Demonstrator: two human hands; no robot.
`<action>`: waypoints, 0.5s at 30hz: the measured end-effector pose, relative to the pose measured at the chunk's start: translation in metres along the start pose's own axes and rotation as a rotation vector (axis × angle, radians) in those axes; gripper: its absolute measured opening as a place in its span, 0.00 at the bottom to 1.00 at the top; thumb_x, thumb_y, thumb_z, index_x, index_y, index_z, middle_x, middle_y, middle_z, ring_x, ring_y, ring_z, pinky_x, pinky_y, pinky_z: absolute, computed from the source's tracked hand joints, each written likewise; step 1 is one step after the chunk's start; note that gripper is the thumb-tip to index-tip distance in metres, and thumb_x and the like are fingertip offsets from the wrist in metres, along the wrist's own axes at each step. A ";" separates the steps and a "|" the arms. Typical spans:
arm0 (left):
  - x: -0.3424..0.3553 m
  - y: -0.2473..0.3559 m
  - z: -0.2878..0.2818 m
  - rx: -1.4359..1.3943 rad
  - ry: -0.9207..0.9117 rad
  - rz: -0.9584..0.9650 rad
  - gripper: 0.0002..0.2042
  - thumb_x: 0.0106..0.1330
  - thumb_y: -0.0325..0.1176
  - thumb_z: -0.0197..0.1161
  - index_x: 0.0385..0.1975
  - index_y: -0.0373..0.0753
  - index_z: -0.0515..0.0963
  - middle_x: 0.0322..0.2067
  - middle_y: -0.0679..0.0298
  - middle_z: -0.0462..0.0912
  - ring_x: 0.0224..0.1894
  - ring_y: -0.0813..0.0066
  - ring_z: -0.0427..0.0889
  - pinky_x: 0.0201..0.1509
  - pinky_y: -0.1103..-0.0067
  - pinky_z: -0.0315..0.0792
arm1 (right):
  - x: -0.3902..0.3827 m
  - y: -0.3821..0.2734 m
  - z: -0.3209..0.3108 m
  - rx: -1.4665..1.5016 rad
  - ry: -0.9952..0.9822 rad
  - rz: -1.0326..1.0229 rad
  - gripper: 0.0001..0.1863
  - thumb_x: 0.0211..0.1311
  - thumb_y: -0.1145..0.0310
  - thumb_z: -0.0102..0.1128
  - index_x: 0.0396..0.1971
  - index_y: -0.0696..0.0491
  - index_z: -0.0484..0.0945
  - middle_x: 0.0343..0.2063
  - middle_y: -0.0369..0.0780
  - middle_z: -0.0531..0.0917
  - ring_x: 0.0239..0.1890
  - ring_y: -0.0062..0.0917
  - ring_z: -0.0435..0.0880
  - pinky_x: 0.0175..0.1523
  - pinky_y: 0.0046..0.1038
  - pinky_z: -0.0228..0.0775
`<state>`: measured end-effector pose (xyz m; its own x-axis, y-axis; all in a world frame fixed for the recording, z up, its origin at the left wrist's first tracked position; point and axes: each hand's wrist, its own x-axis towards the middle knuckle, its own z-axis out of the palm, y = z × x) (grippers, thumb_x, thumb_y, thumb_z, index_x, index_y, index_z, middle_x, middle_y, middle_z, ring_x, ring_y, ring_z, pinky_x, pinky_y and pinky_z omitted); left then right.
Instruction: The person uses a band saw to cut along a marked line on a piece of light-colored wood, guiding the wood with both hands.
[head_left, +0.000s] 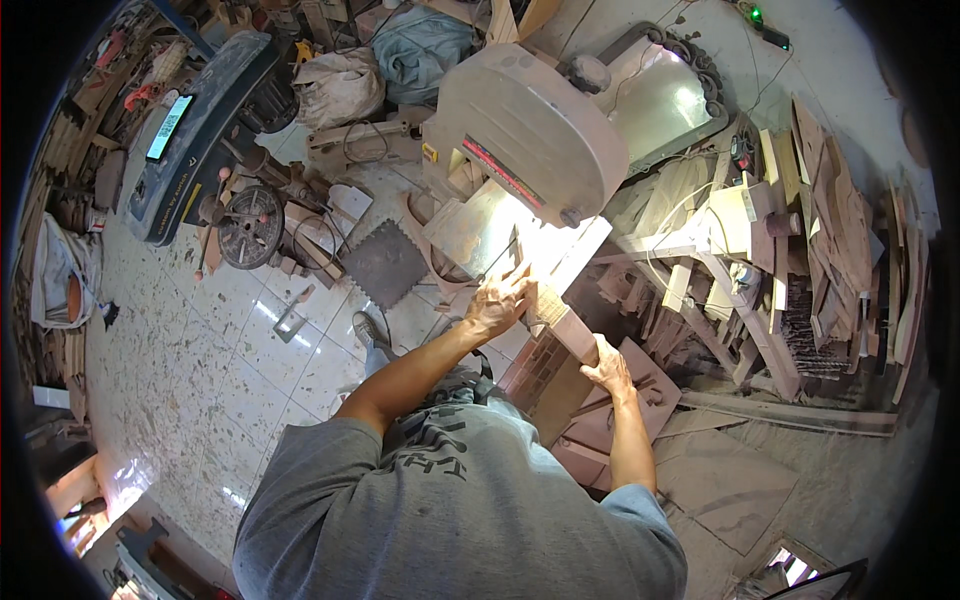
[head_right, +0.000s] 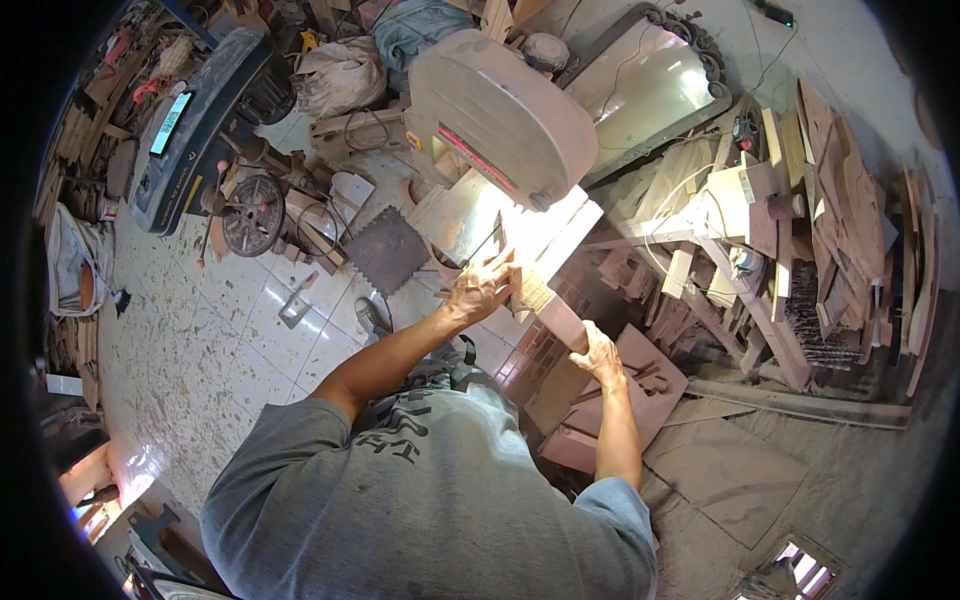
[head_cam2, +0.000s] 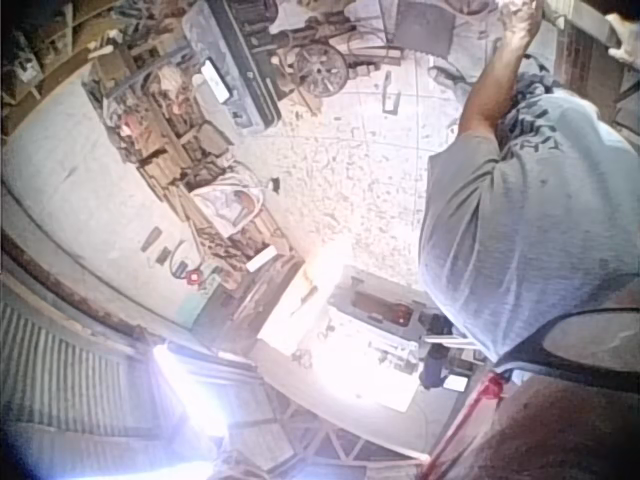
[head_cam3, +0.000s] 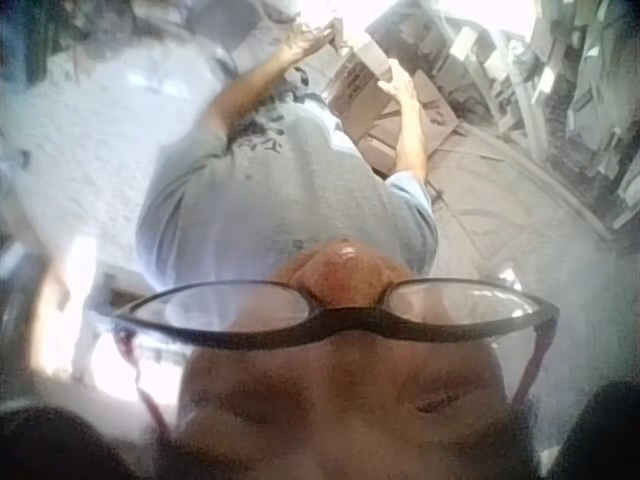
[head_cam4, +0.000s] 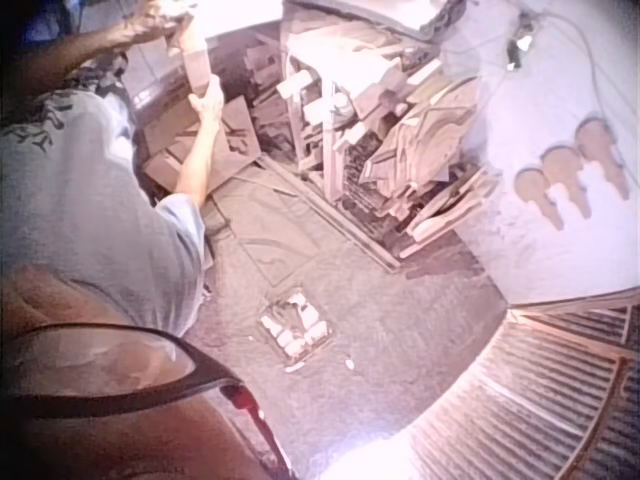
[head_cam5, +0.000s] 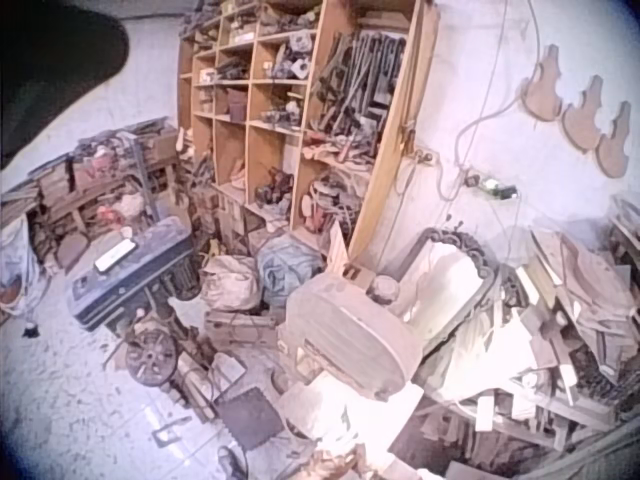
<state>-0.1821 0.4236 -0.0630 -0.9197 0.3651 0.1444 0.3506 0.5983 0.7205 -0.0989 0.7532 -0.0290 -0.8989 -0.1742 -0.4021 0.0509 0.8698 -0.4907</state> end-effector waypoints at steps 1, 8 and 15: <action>0.000 -0.001 0.001 -0.004 0.001 -0.005 0.19 0.69 0.38 0.65 0.58 0.42 0.77 0.74 0.54 0.69 0.64 0.45 0.77 0.66 0.57 0.75 | 0.000 0.000 0.000 0.000 0.002 -0.002 0.36 0.45 0.66 0.77 0.57 0.52 0.72 0.47 0.55 0.86 0.51 0.56 0.84 0.55 0.48 0.80; 0.001 -0.002 0.000 -0.012 -0.022 -0.005 0.18 0.70 0.39 0.65 0.58 0.41 0.78 0.74 0.54 0.69 0.64 0.45 0.77 0.66 0.57 0.75 | 0.001 0.005 0.003 0.002 0.020 -0.023 0.36 0.45 0.66 0.77 0.57 0.52 0.72 0.46 0.56 0.86 0.50 0.57 0.85 0.54 0.48 0.80; 0.004 0.000 -0.002 -0.013 -0.021 -0.007 0.17 0.71 0.39 0.64 0.57 0.43 0.79 0.74 0.54 0.69 0.63 0.46 0.79 0.65 0.57 0.77 | 0.002 0.002 0.000 0.004 0.003 -0.003 0.37 0.45 0.66 0.76 0.58 0.52 0.71 0.45 0.57 0.85 0.50 0.58 0.85 0.53 0.48 0.80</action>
<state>-0.1860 0.4235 -0.0613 -0.9181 0.3759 0.1254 0.3419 0.5916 0.7301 -0.1002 0.7547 -0.0307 -0.9003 -0.1757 -0.3982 0.0498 0.8673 -0.4953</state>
